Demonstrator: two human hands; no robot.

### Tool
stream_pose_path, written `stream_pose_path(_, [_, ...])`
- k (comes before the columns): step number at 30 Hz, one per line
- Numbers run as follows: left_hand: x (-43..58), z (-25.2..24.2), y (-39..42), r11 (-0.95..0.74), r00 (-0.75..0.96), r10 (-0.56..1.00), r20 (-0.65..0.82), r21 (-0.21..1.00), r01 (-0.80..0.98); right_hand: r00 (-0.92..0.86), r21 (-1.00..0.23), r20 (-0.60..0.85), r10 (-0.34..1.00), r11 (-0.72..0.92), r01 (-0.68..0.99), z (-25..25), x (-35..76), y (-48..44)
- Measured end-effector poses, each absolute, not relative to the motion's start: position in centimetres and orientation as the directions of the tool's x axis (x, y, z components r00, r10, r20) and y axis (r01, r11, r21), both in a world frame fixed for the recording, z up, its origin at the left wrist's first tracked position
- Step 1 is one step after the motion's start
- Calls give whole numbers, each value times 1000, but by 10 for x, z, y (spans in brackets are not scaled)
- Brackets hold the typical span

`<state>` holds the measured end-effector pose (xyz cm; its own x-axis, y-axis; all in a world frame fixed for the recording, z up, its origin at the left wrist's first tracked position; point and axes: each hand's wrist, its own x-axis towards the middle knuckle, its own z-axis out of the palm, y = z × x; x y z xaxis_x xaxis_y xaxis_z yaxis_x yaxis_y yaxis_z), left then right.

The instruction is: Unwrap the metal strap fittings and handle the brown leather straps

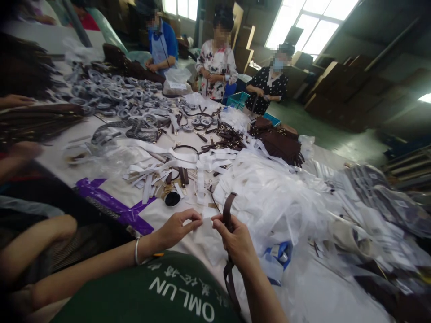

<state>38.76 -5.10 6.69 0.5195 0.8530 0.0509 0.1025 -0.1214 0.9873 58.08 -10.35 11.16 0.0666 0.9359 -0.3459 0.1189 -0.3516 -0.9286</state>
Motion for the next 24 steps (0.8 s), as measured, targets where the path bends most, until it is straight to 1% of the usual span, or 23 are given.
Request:
stream_pose_path(3, [389,68,-51,-96,490,871,38,991,94,62,-900,-363,930,-367,236,114,580,-106])
stream_pose_path(5, [390,67,-50,-41,498,867,0,996,73,94,-887,-361,928,-373,273,111,577,-109])
stream_pose_path(8, [390,67,-49,108,597,794,-117,993,52,91,-888,-358,929,-369,273,104,572,-111])
stream_pose_path(10, [390,67,-48,148,646,748,-149,987,56,59,-887,-373,926,-375,270,102,570,-110])
stream_pose_path(12, [388,68,-48,101,653,750,-105,994,44,55,-885,-381,923,-382,265,102,569,-108])
stream_pose_path(15, [385,65,-47,-19,604,797,1,1000,23,50,-894,-353,934,-352,276,108,573,-106])
stream_pose_path(19, [377,56,-46,-148,556,822,123,989,0,30,-878,-279,960,-267,398,133,593,-109])
stream_pose_path(21, [373,54,-46,-222,556,805,204,974,-37,16,-849,-300,954,-274,452,151,606,-114])
stream_pose_path(24, [370,53,-46,-295,586,756,293,951,-94,-2,-816,-388,922,-342,466,181,621,-125])
